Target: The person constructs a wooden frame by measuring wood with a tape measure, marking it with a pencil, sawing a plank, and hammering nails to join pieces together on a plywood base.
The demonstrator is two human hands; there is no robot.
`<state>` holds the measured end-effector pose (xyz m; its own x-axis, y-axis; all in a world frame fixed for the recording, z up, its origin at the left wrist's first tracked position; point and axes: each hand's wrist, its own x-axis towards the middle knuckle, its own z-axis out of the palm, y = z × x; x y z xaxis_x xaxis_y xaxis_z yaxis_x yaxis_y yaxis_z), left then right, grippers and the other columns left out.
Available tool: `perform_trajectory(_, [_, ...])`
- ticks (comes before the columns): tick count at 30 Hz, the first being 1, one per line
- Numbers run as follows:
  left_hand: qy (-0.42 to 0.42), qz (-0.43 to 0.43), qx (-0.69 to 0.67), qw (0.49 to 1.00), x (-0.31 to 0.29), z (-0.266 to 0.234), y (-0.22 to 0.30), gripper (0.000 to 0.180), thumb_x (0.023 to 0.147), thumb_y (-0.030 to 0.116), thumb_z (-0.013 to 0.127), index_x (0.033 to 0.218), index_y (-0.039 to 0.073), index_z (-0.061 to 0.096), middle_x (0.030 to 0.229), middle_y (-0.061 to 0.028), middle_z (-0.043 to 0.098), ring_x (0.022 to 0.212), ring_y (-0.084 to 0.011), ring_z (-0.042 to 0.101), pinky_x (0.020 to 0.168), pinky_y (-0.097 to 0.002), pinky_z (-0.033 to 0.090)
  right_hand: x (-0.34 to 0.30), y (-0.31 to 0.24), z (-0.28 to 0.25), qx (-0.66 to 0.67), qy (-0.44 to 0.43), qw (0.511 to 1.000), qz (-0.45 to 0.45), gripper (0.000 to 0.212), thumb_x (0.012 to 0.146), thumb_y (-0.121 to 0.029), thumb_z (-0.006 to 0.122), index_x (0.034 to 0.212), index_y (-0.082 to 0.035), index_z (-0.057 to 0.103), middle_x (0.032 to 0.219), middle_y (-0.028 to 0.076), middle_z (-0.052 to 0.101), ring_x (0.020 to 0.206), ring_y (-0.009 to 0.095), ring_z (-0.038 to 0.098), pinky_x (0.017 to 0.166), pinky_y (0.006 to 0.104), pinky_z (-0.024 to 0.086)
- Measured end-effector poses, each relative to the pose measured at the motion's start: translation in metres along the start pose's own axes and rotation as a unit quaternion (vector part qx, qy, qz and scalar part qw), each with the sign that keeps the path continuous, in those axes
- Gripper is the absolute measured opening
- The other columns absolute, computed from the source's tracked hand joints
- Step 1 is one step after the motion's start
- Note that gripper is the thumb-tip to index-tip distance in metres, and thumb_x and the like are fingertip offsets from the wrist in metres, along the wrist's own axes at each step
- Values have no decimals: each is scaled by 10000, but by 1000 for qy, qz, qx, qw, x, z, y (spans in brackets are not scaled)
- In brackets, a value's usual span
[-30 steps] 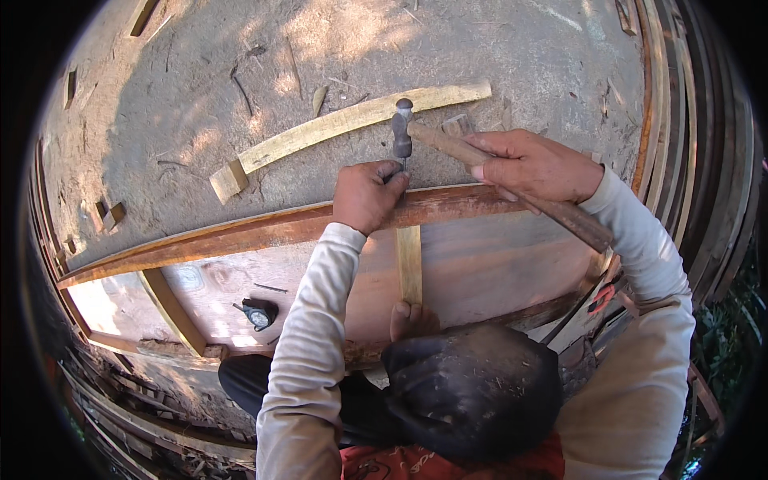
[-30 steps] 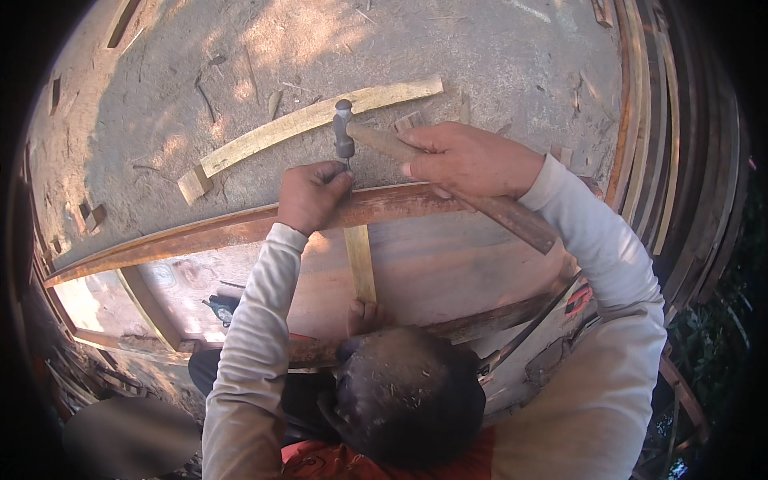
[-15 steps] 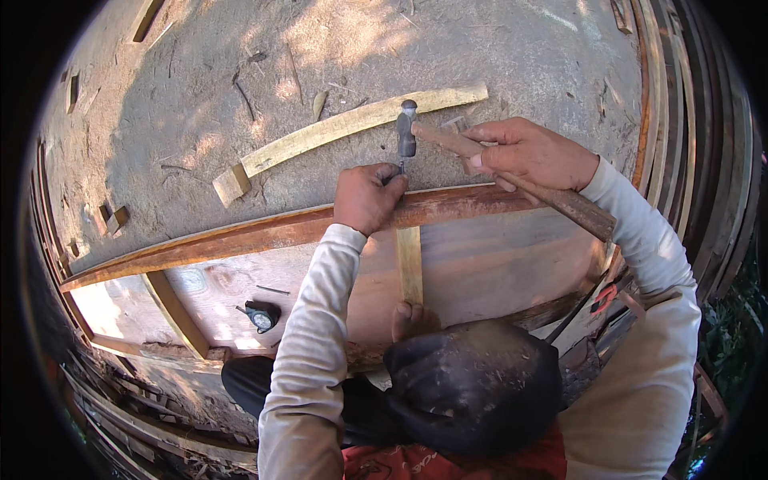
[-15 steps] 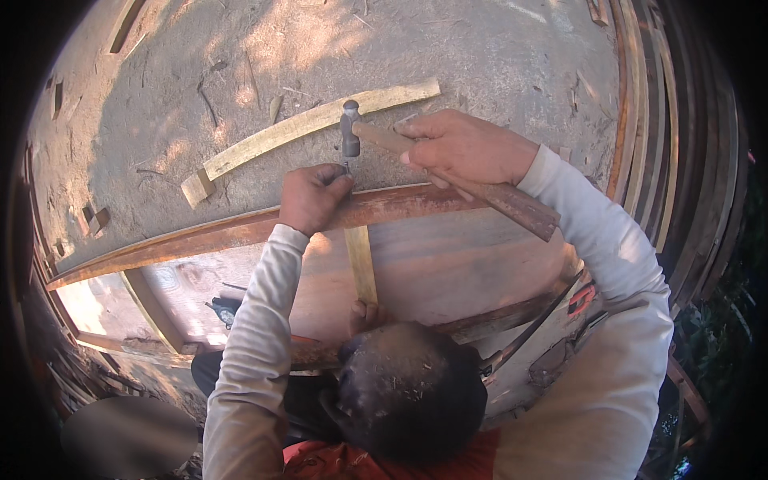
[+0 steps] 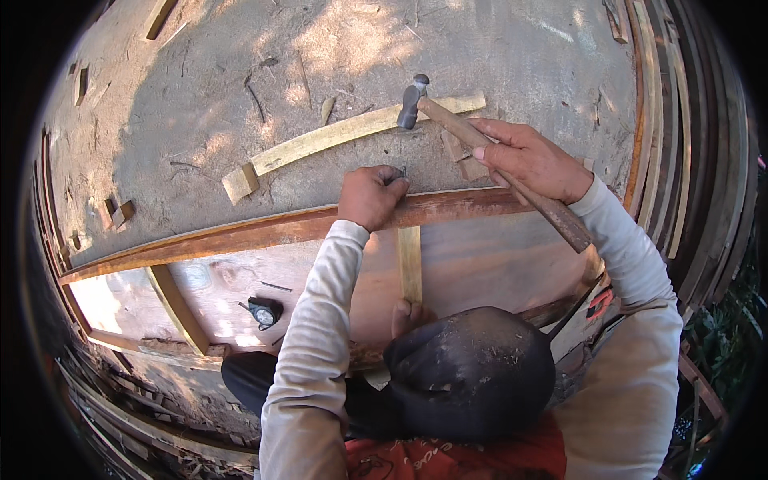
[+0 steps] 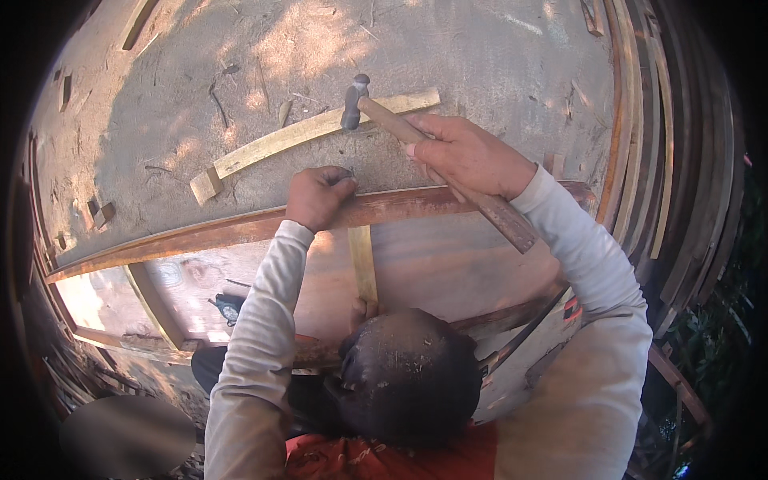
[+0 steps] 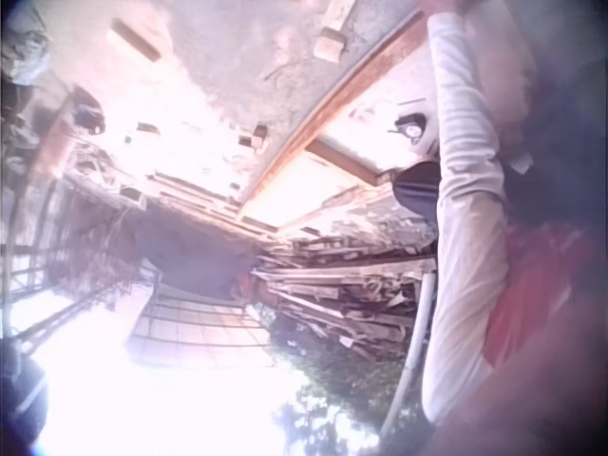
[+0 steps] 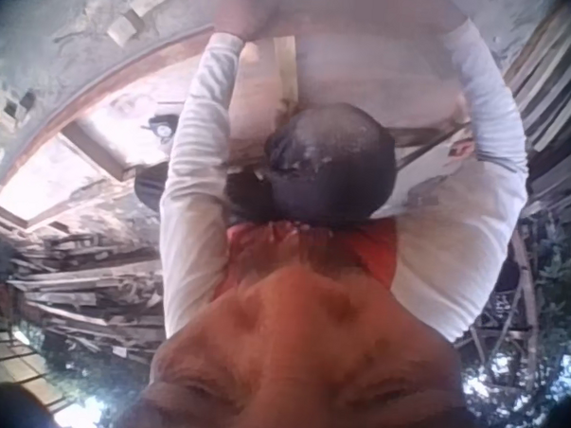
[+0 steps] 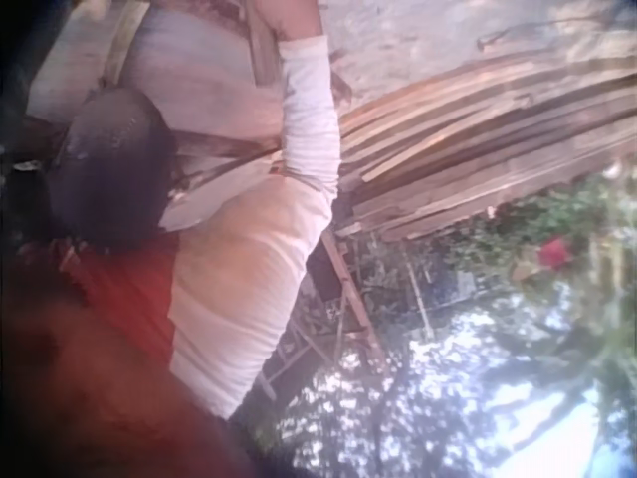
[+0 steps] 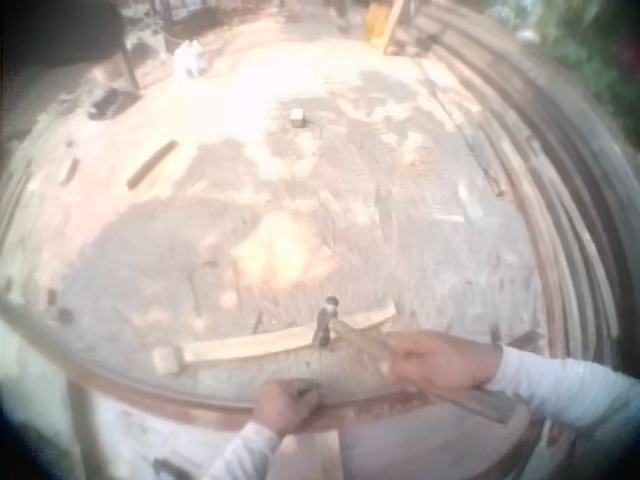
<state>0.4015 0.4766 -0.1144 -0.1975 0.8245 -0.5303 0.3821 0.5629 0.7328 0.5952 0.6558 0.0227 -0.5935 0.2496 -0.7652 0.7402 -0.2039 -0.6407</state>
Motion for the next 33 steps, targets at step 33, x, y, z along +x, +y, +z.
perform_trajectory(33, [39, -172, 231, 957, -1, -28, -10, 337, 989, 376, 484, 937, 93, 659, 850, -191, 741, 807, -379, 731, 763, -506, 569, -5, -85, -3, 66, 71, 993, 60, 552, 1015, -253, 579, 1500, -30, 437, 716, 3, 552, 542, 61, 515, 484, 215, 419])
